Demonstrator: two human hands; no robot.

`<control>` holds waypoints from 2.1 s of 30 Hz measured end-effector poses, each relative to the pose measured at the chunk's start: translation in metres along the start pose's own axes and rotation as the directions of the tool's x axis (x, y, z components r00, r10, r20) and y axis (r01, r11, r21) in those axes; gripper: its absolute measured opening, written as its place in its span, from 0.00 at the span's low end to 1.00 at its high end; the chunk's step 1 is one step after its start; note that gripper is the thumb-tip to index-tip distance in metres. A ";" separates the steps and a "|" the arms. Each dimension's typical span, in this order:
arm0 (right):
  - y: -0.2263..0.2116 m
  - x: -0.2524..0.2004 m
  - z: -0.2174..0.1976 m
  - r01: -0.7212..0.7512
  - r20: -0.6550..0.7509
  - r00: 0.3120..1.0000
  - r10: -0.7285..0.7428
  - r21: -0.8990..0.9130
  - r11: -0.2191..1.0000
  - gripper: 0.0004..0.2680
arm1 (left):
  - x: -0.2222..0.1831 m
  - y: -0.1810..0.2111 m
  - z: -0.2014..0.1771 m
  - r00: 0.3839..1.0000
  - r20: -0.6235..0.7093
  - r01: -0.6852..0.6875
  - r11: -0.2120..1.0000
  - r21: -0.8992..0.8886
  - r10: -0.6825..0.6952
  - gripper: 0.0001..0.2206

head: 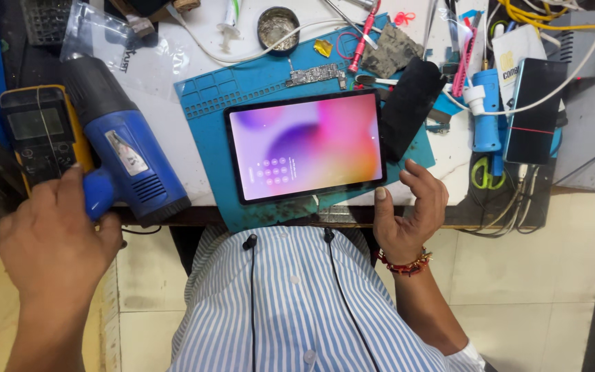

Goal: The person uses a heat gun to warm the edges of a tablet, then uses a metal prying tool to separate the screen from the frame. They repeatedly heat and pry along the edges, flip the tablet, and continue prying until the screen is partially detached.

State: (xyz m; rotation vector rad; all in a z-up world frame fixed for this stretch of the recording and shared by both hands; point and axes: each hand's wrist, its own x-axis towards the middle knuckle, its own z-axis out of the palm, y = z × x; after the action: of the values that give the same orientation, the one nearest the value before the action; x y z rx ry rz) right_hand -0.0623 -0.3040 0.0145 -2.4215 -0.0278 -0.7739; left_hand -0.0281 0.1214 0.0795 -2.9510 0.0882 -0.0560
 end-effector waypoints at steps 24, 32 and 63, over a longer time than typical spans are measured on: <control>-0.024 0.169 0.021 0.470 0.050 0.881 -0.471 0.037 0.882 0.20 | 0.018 0.141 -0.045 0.834 -0.526 -0.543 0.411 -0.732 0.164 0.18; -0.017 0.197 0.048 0.014 0.160 0.980 -0.118 0.535 0.845 0.17 | 0.062 0.139 0.036 0.937 -0.348 -0.286 0.603 -0.745 0.014 0.23; -0.039 0.201 0.075 -0.182 0.247 0.969 0.029 0.625 0.759 0.16 | 0.073 0.128 0.070 0.951 -0.283 -0.210 0.417 -0.884 -0.121 0.14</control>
State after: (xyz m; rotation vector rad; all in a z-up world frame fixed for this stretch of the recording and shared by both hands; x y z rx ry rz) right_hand 0.1361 -0.2620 0.0933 -1.8056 -0.2104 -0.3447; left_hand 0.0406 0.0048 -0.0112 -4.0289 0.3510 -0.6930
